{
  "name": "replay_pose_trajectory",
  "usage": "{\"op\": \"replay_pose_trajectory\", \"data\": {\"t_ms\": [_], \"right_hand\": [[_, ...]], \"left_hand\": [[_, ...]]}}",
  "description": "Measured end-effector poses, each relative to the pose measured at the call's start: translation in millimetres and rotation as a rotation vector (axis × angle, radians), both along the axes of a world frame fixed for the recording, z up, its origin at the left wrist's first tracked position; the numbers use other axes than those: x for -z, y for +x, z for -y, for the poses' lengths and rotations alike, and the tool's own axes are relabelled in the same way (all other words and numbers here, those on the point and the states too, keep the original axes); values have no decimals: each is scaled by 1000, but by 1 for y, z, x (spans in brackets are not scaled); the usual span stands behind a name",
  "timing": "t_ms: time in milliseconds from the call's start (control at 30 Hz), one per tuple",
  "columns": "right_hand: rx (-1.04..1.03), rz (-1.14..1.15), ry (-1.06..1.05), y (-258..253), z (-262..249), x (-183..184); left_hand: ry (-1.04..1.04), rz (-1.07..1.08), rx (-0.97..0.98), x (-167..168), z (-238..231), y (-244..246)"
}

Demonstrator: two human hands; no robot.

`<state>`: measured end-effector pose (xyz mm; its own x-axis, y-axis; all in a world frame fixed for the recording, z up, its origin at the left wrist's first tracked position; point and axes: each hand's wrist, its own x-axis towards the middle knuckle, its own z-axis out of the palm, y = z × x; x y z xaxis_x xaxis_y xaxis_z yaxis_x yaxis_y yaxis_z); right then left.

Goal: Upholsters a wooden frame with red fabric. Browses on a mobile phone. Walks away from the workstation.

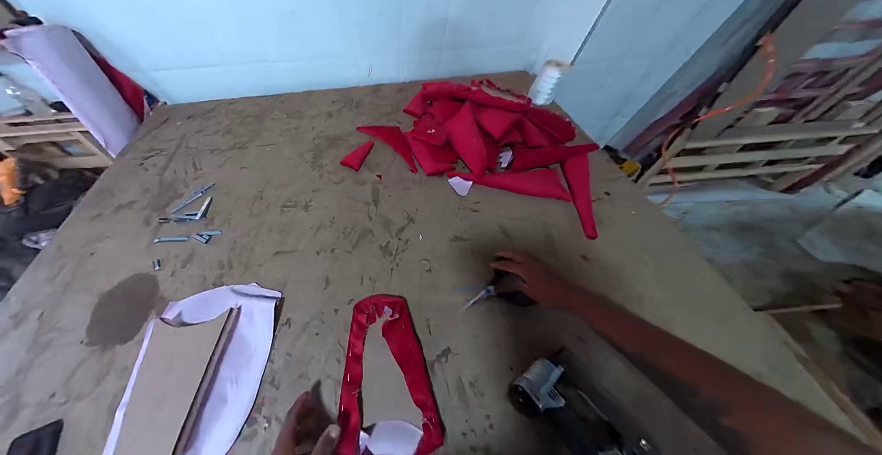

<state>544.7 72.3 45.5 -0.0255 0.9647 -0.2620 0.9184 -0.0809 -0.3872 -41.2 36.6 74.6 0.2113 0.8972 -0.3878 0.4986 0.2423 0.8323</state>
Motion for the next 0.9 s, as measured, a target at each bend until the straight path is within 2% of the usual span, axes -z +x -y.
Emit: {"op": "replay_pose_trajectory", "data": {"t_ms": [100,233,367,467,533,700,833,900], "right_hand": [[3,87,-66,15,9,3],[190,27,-119,23,46,4],[358,-44,-154,32,80,1],[429,14,-97,30,104,-7],[526,56,-50,28,118,-1],[750,77,-38,-11,105,8],[782,9,0,-3,115,13],[742,62,-28,12,133,9]], "left_hand": [[-42,-37,-13,18,15,35],[-26,-128,62,15,27,54],[167,-205,101,11,43,49],[361,-258,162,7,53,42],[417,-239,238,4,57,44],[484,-159,416,9,56,56],[550,-170,512,12,50,53],[618,-221,517,13,50,47]]}}
